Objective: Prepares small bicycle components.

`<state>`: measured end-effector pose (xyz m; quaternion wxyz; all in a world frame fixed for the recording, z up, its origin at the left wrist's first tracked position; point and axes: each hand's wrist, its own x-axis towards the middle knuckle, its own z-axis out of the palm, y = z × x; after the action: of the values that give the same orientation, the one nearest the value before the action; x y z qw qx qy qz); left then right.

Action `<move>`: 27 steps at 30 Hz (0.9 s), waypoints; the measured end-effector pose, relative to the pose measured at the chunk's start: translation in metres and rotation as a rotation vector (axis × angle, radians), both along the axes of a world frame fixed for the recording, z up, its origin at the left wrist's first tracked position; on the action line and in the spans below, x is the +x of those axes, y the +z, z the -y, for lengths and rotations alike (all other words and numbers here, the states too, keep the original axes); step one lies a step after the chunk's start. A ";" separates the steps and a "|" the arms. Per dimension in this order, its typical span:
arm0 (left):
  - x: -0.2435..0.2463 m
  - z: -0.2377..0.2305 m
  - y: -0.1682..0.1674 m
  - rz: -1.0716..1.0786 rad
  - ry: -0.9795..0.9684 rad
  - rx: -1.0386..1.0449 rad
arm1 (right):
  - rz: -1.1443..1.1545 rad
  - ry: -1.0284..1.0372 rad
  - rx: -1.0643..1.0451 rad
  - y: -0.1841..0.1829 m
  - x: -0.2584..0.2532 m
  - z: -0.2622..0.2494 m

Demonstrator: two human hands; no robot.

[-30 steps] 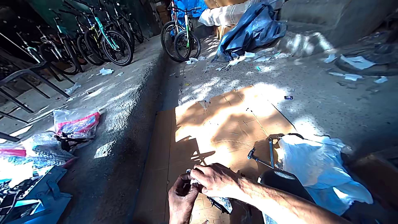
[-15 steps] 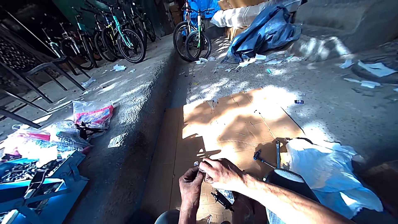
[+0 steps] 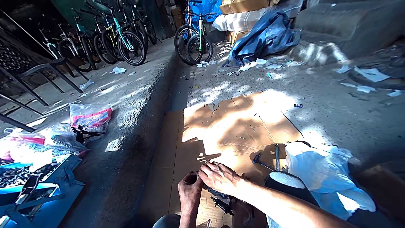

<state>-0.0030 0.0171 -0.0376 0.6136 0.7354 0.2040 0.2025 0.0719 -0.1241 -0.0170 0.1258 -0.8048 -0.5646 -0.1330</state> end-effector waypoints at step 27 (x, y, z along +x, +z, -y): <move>-0.005 -0.015 -0.008 -0.103 -0.122 0.203 | -0.326 -0.049 0.003 -0.002 0.007 -0.003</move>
<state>-0.0083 0.0321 -0.0453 0.5358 0.8143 0.1684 0.1464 0.0793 -0.1214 -0.0191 0.2136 -0.8290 -0.5168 -0.0047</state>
